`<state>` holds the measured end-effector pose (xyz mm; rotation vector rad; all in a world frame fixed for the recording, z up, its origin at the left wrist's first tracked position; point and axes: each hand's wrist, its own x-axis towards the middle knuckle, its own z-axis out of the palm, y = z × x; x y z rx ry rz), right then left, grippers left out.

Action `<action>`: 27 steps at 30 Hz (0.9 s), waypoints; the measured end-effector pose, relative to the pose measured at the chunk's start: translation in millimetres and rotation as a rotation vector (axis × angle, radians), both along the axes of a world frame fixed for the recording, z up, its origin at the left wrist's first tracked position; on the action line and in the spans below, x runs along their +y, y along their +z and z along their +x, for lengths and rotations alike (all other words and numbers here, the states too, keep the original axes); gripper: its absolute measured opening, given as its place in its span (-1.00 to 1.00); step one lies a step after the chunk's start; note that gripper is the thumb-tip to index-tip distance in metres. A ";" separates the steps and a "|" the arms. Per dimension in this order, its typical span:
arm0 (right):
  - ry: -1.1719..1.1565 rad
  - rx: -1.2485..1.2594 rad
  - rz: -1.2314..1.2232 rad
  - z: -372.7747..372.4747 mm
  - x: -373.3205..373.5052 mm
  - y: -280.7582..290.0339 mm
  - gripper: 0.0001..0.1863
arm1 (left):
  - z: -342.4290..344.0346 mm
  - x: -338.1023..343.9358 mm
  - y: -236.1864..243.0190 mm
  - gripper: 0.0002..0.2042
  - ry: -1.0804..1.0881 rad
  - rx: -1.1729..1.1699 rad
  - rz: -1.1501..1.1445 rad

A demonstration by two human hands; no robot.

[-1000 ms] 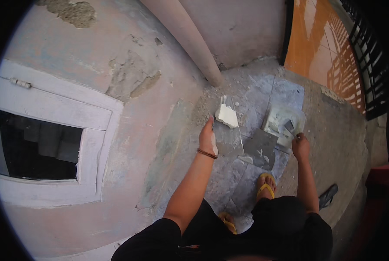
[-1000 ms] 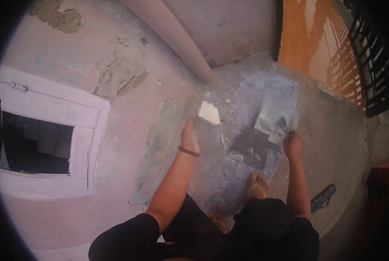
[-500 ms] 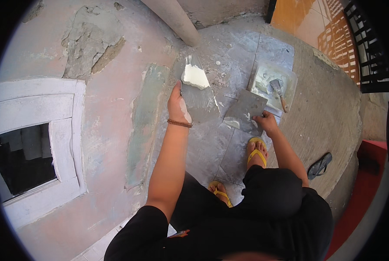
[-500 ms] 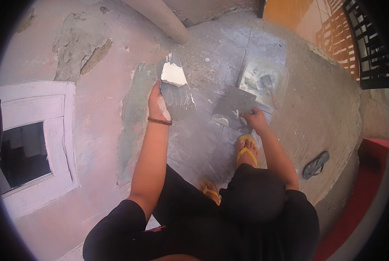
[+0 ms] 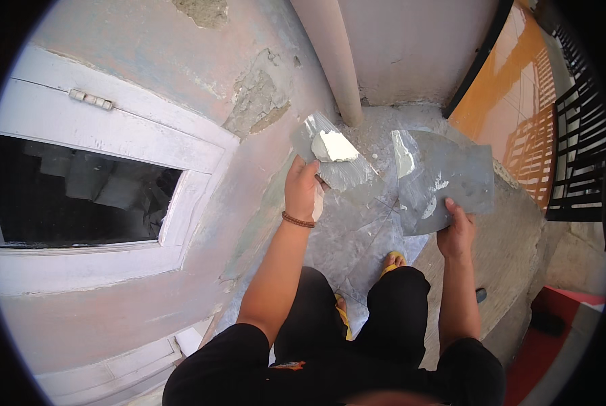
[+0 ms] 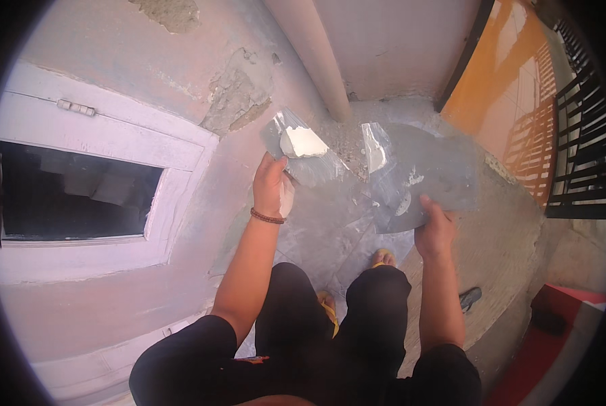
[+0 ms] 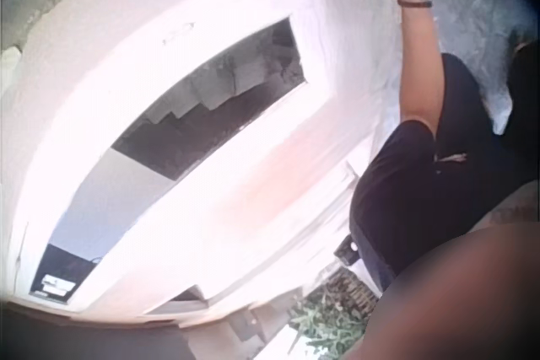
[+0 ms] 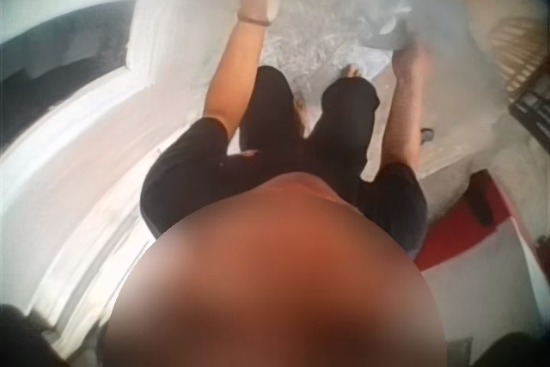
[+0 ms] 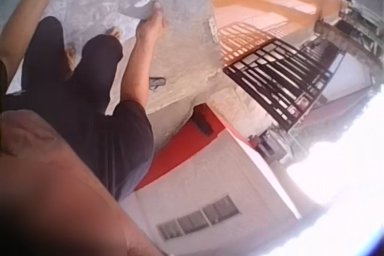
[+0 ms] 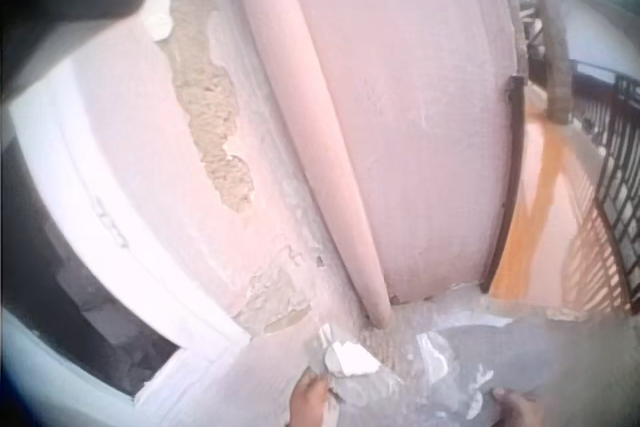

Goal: The person repeatedly scoops white plaster from a container and applies it to a damaged wall section using two metal trowels. They smooth the surface and transfer material between tools while working near a window frame.

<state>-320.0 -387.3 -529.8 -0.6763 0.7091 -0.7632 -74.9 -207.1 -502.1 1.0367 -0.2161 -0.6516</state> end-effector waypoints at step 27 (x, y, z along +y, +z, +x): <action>0.237 -0.459 0.301 226.7 120.7 514.8 -0.63 | 7.0 230.5 528.7 -0.71 -0.015 -0.744 1.116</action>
